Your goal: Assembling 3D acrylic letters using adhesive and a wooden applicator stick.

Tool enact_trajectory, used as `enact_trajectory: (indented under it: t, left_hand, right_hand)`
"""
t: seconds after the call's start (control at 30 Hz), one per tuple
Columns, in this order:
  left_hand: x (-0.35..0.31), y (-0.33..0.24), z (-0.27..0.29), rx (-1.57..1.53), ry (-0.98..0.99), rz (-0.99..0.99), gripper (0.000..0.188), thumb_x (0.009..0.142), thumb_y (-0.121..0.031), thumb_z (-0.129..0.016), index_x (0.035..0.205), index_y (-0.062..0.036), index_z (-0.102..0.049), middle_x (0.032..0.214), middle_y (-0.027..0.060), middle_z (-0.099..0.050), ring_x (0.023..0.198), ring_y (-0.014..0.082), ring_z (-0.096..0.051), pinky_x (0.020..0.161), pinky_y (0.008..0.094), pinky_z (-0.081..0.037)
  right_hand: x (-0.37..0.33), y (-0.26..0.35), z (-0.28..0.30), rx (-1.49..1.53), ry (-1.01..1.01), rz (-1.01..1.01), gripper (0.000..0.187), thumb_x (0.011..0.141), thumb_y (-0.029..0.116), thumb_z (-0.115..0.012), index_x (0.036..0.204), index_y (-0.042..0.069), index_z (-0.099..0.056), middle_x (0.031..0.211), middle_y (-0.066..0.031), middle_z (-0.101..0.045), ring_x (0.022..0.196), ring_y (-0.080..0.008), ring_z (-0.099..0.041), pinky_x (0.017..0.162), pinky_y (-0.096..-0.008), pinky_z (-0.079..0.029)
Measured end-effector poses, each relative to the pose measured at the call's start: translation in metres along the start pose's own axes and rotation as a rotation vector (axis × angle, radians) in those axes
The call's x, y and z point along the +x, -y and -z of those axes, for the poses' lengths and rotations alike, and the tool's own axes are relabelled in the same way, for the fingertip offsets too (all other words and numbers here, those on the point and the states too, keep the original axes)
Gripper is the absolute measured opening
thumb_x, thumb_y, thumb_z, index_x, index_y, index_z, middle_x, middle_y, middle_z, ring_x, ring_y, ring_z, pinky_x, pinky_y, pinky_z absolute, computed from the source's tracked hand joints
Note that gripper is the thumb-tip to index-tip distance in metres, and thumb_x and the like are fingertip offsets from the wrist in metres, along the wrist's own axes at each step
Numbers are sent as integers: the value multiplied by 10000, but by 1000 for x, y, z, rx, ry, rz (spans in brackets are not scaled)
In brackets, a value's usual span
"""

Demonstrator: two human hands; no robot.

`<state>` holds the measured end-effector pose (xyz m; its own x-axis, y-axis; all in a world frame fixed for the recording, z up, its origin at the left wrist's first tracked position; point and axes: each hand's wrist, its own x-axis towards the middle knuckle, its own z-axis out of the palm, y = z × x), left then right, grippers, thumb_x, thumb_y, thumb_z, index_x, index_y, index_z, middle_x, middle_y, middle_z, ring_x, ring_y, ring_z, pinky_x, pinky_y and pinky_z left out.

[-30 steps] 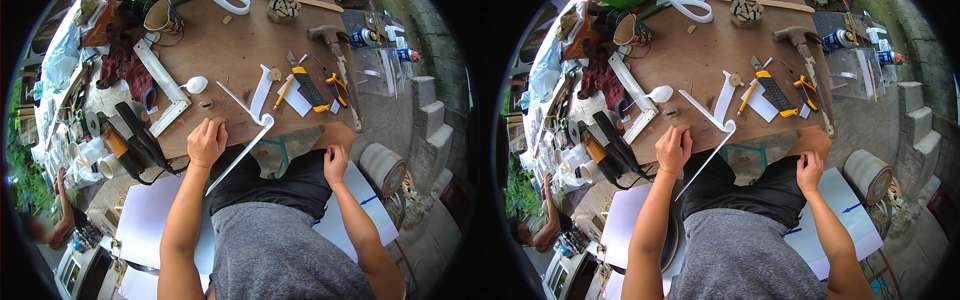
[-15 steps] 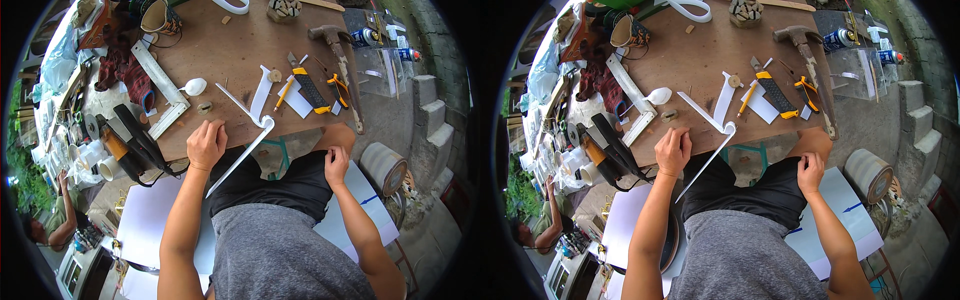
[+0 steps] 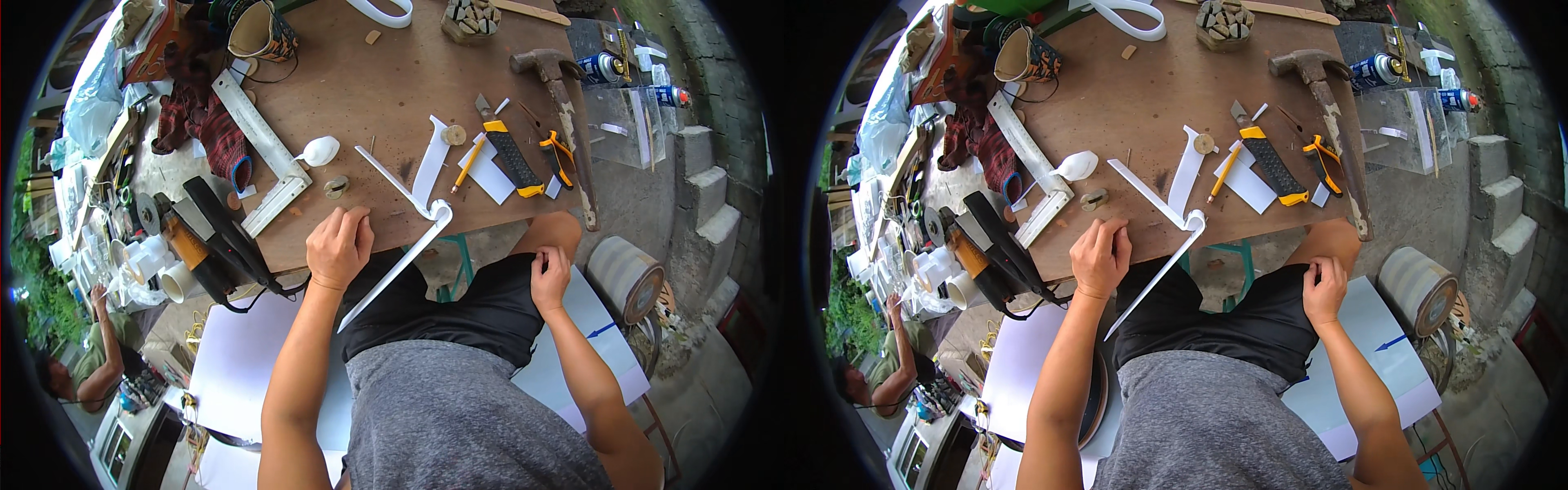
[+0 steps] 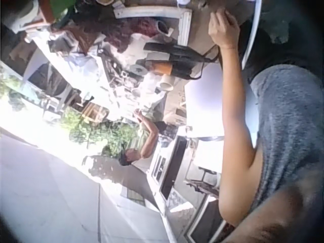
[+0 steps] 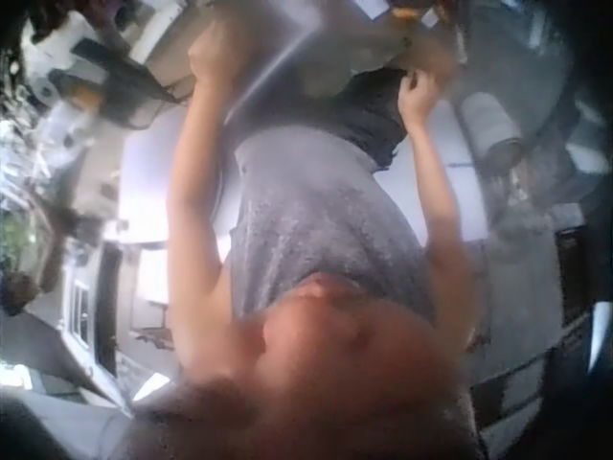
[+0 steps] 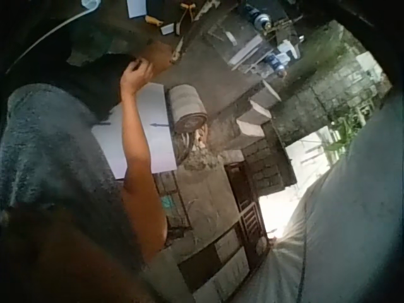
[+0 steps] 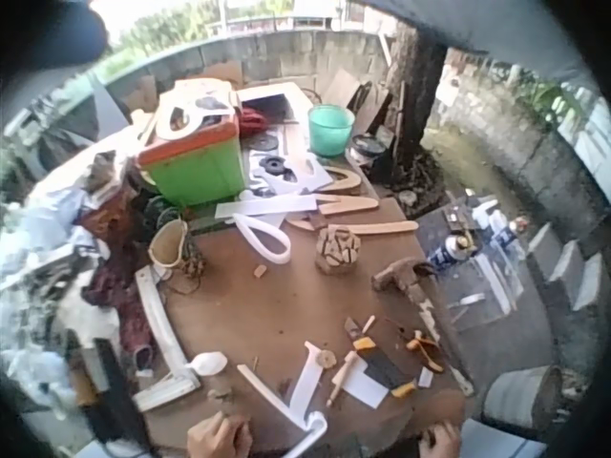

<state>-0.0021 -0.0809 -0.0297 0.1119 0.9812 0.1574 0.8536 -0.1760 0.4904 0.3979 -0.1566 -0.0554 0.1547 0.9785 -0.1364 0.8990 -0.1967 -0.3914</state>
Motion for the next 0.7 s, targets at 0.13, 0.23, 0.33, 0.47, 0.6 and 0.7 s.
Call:
enact_trajectory:
  t: [0.13,0.23,0.33,0.47,0.6,0.7]
  left_hand:
    - [1,-1,0,-9,-1,0,128,866,-27,-676,971,-86,-634,751,80,-575,612,277,-596,565,383,-482]
    - [3,-3,-1,-28,-3,-8,127,869,-26,-672,977,-85,-641,753,80,-577,616,282,-599,566,385,-483]
    - [4,-4,-2,-60,-20,-15,126,871,-27,-672,984,-79,-651,765,94,-591,635,307,-615,577,403,-490]
    - [1,-3,0,-5,-42,22,93,870,-66,-687,954,-92,-658,776,102,-603,650,320,-627,581,424,-505]
    - [-1,-1,1,-36,-49,1,94,883,-56,-670,971,-83,-651,790,115,-603,669,338,-627,593,432,-496]
    - [0,-2,-2,-29,-33,9,91,895,-55,-662,980,-82,-646,797,119,-602,673,343,-625,594,428,-492]
  right_hand:
    - [2,-1,-2,17,-6,-1,68,857,53,-650,923,60,-661,842,-97,-599,785,-330,-596,738,-435,-460]
    - [3,1,3,16,-28,2,69,850,54,-654,918,63,-658,841,-100,-601,789,-336,-595,734,-439,-458]
    - [3,5,9,-20,-55,12,72,841,55,-657,912,69,-657,844,-107,-605,798,-344,-595,737,-448,-454]
    - [0,3,-1,39,-73,23,73,839,68,-664,912,78,-662,889,-118,-641,844,-367,-614,765,-452,-468]
    - [-4,0,-1,107,-119,37,69,853,64,-670,921,63,-660,902,-122,-654,819,-357,-634,752,-451,-484]
    - [-3,-4,7,278,-160,-35,61,875,26,-650,933,46,-655,864,-114,-631,734,-301,-627,682,-400,-494]
